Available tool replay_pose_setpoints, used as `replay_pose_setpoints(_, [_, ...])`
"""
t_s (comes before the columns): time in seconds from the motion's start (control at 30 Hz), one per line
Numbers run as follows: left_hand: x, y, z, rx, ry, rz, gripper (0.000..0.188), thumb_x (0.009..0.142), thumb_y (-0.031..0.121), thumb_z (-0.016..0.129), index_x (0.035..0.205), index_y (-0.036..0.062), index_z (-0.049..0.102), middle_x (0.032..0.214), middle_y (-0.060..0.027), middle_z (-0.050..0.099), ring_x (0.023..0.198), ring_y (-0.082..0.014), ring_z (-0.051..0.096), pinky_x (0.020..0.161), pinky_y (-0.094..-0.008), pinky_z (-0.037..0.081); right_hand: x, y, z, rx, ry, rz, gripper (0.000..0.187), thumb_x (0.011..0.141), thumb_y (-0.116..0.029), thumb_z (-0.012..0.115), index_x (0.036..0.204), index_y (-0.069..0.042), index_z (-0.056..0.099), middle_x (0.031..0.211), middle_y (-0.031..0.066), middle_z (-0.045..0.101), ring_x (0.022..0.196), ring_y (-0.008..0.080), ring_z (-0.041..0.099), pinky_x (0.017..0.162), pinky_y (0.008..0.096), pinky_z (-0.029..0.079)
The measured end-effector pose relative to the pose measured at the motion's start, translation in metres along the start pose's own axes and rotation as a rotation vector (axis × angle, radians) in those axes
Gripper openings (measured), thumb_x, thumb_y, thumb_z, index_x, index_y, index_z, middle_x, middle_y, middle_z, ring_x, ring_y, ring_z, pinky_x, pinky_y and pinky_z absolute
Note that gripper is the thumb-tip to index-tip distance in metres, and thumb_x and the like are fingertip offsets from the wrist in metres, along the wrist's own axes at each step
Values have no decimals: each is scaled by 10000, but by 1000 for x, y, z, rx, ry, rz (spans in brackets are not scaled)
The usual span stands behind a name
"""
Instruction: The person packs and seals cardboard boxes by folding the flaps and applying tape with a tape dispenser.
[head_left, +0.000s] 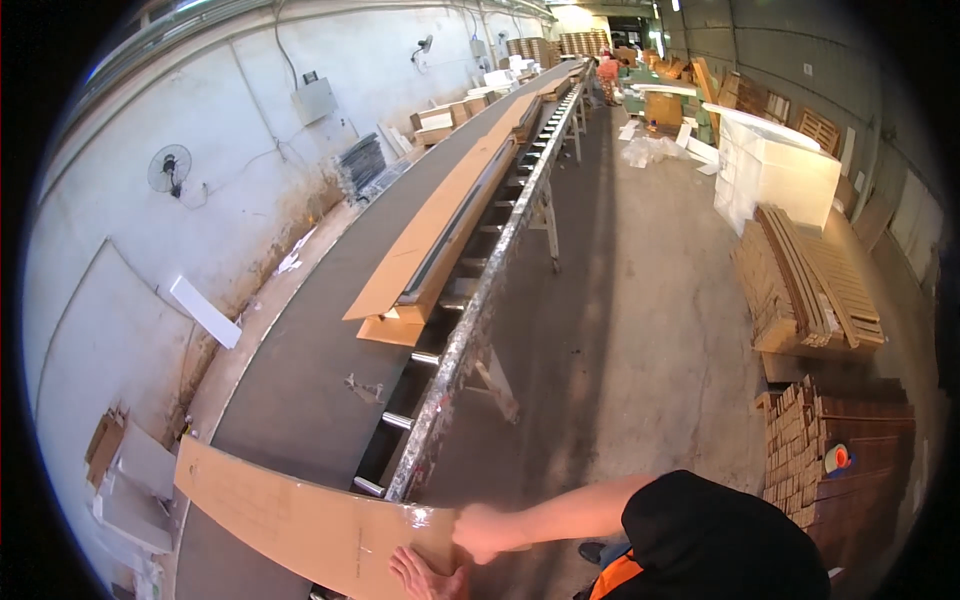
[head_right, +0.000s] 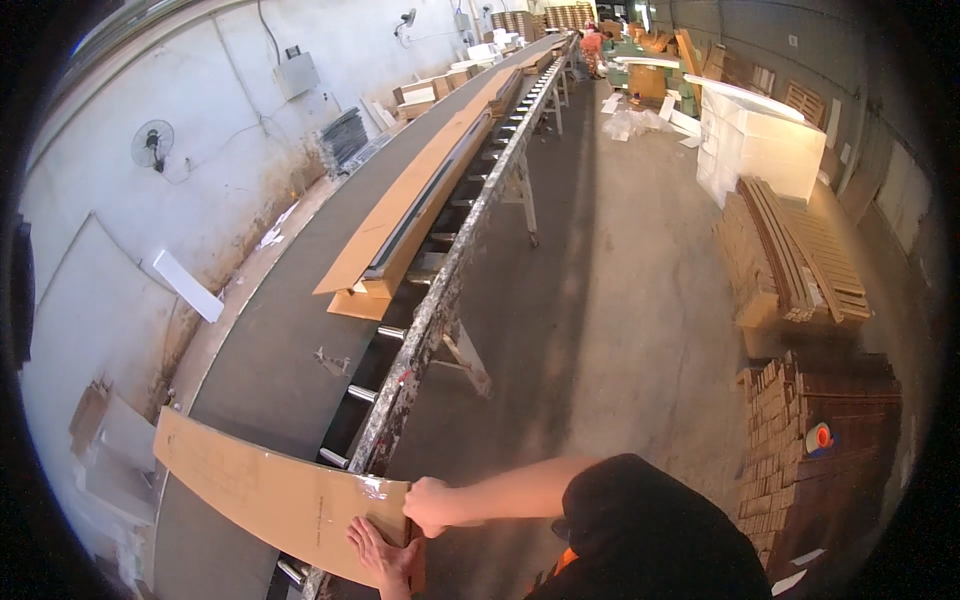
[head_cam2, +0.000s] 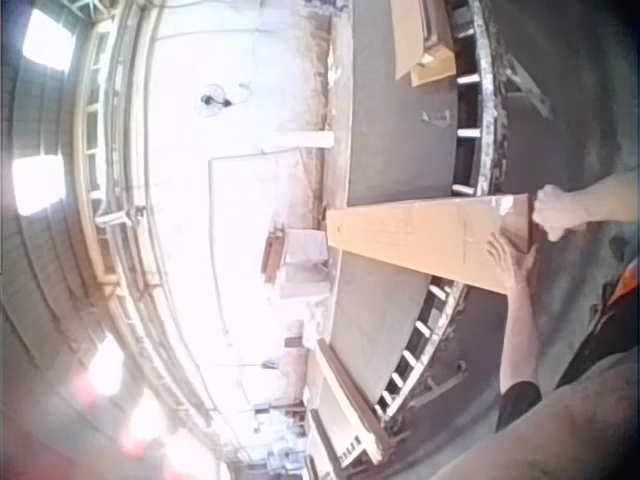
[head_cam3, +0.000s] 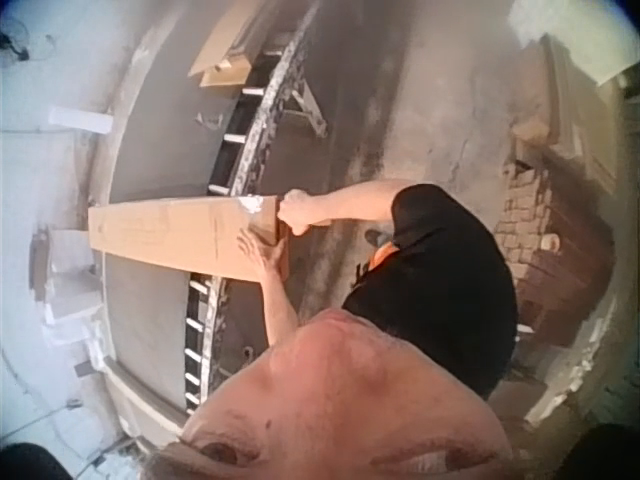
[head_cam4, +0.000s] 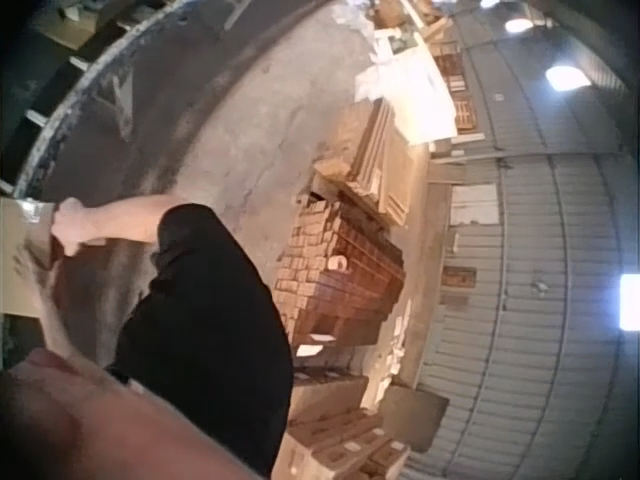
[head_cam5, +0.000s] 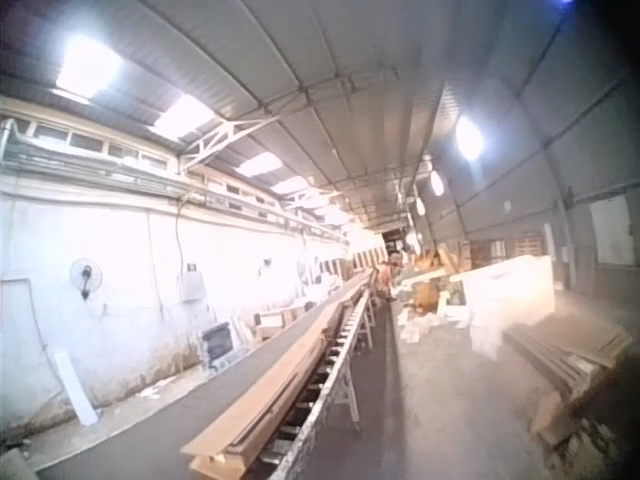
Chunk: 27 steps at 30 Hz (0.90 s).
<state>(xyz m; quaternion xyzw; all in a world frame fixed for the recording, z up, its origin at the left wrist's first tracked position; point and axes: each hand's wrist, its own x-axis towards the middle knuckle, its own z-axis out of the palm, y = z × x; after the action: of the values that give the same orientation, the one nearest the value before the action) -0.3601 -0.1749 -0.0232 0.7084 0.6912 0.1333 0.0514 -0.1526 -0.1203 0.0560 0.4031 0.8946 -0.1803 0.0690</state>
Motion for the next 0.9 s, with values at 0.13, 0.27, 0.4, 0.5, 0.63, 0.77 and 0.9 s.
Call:
replay_pose_setpoints(0.13, [5, 1, -3, 41, -8, -28, 1243, 514, 475, 866, 1468, -84, 297, 1509, -336, 319, 1442, -484, 222, 1207, -524, 170, 27, -7, 81, -687, -132, -240, 337, 686, -361, 781, 952, -154, 762, 984, 36, 726, 931, 244, 681, 674, 431, 572])
replay_pose_setpoints(0.27, [-27, -46, 11, 281, -37, 81, 1353, 524, 471, 869, 1536, -40, 132, 1577, -324, 156, 1433, -483, 246, 1190, -500, 238, 3, 6, 133, -102, -175, -97, 223, 656, -240, 687, 848, -163, 769, 857, 114, 727, 871, 289, 708, 721, 452, 573])
replay_pose_setpoints(0.4, [-76, -58, -25, 182, -11, 131, 1211, 623, 468, 869, 1537, 4, 225, 1543, -286, 297, 1400, -514, 297, 1142, -564, 299, -46, -32, 55, 87, -41, 40, 224, 642, -201, 654, 837, -162, 756, 843, 107, 725, 830, 330, 701, 671, 463, 562])
replay_pose_setpoints(0.5, [-94, -75, -32, 95, -5, 241, 1255, 637, 499, 857, 1550, 0, 155, 1544, -296, 280, 1414, -486, 287, 1155, -522, 298, -14, -83, -26, 187, 233, -155, 294, 618, -171, 667, 899, -158, 751, 808, 128, 704, 795, 341, 688, 652, 467, 553])
replay_pose_setpoints(0.63, [-95, -64, -36, -351, -27, -119, 1104, 678, 543, 811, 1513, 21, 310, 1523, -260, 351, 1427, -415, 304, 1175, -512, 257, 71, -141, -59, 173, 572, -138, 227, 606, -280, 706, 760, -120, 751, 725, 149, 693, 723, 353, 697, 619, 480, 553])
replay_pose_setpoints(0.77, [-100, -77, -29, -417, 57, -30, 1398, 522, 439, 892, 1544, -33, 63, 1577, -337, 129, 1395, -500, 319, 1043, -487, 445, 91, -147, -12, 44, 165, -63, 310, 546, -249, 728, 778, -47, 758, 775, 161, 715, 770, 335, 713, 676, 446, 571])
replay_pose_setpoints(0.9, [-108, -102, -14, -171, 223, 150, 1425, 491, 476, 899, 1552, -3, 77, 1566, -334, 191, 1394, -500, 322, 1059, -510, 420, 9, -143, 21, 19, 0, -74, 315, 546, -236, 746, 800, -51, 763, 792, 164, 721, 798, 315, 723, 680, 417, 582])
